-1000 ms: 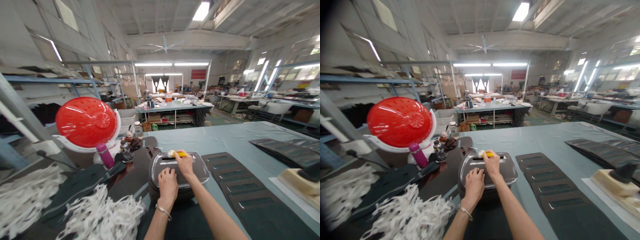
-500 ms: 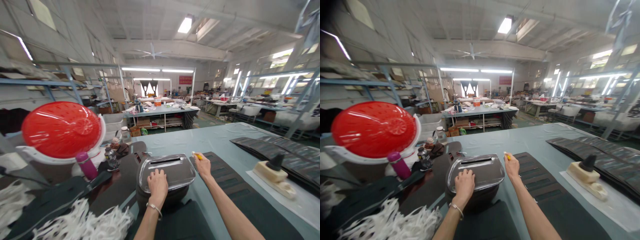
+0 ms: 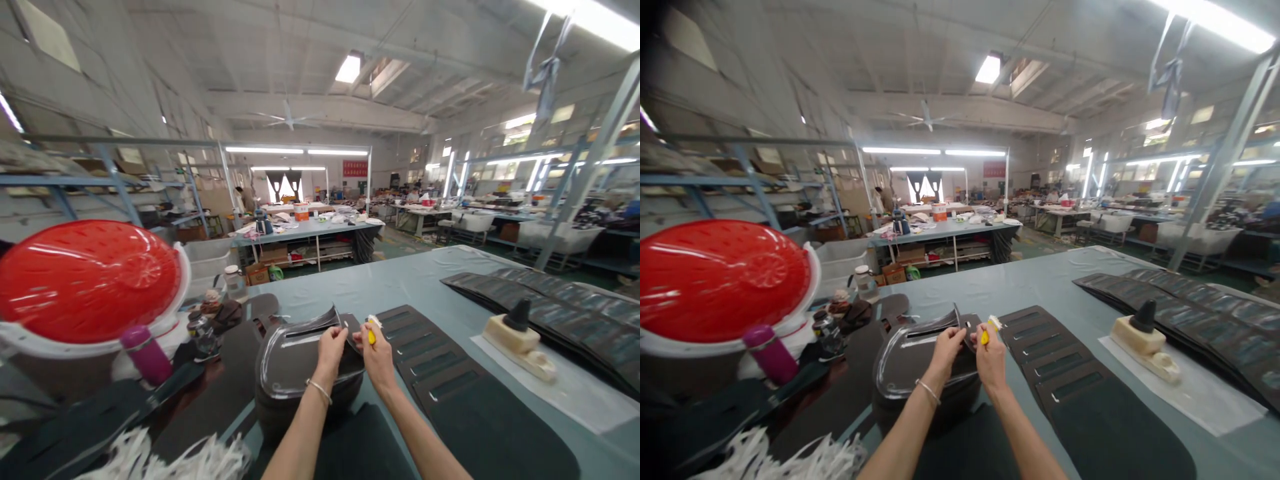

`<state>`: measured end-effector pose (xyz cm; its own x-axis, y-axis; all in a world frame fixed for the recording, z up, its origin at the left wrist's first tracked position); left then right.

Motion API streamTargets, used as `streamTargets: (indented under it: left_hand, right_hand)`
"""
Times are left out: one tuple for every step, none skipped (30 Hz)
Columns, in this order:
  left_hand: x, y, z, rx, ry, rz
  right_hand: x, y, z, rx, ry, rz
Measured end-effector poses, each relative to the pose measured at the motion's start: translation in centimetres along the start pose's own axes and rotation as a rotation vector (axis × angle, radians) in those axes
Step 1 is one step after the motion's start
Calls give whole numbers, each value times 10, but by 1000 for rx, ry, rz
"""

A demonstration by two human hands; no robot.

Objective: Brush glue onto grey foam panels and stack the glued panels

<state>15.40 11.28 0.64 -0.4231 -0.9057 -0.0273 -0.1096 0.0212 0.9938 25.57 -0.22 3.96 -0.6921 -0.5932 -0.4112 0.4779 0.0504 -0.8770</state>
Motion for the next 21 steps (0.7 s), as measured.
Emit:
streamTargets:
  left_hand:
    - [6, 10, 3, 26, 2, -13]
    - [14, 22, 6, 71, -13, -26]
    - [25, 36, 8, 144, -44, -41]
    - [38, 53, 9, 242, -101, -49]
    - [52, 70, 7, 342, -179, -44]
    - [68, 87, 5, 435, -261, -33]
    - [84, 103, 3, 506, -329, -12]
    - [99, 118, 3, 564, -378, -4]
    - [113, 130, 4, 608, -413, -2]
    - [124, 139, 4, 642, -437, 1]
    - [133, 144, 5, 669, -452, 2]
    - [141, 146, 4, 693, -460, 7]
    - [146, 144, 2, 719, -465, 19]
    - [151, 139, -1, 747, -467, 40]
    - [154, 132, -6, 775, -471, 69]
    - [158, 123, -12, 804, -479, 103]
    - [162, 113, -19, 830, -490, 139]
    - [167, 102, -28, 851, -504, 178]
    - [171, 91, -36, 868, -521, 216]
    - [176, 80, -45, 879, -536, 253]
    - [181, 68, -53, 884, -547, 291]
  right_hand:
    - [1, 6, -1, -11, 9, -32]
    - [2, 13, -1, -15, 17, -65]
    - [3, 21, -2, -20, 17, -95]
    - [4, 29, -3, -35, 6, -121]
    - [5, 35, -4, -67, -11, -144]
    - [5, 39, -4, -113, -31, -165]
    - [6, 42, -3, -168, -44, -186]
    - [7, 43, -1, -226, -54, -207]
    - [8, 42, 2, -281, -59, -231]
    - [10, 41, 7, -326, -60, -256]
    - [12, 39, 13, -359, -58, -282]
    - [16, 37, 21, -383, -56, -305]
    - [20, 36, 30, -401, -53, -326]
    - [26, 35, 40, -414, -52, -344]
    - [32, 35, 51, -424, -50, -360]
    - [40, 37, 63, -429, -44, -376]
    - [49, 41, 77, -424, -32, -393]
    - [59, 46, 90, -412, -18, -412]
    - [71, 53, 104, -397, -2, -429]
    - [82, 62, 117, -380, 13, -446]
    - [94, 74, 131, -360, 34, -462]
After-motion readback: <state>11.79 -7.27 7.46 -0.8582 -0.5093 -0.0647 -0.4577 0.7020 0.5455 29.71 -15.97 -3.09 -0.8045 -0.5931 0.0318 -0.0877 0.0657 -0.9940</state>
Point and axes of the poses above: each hand's wrist, its own x-axis away from the middle knuckle, its own z-axis out of the back of the hand, y = z × x, the point moved 9 cm from there along -x, towards the middle knuckle, and after that the axes turned 6 degrees about x, right-handed, at the moved point
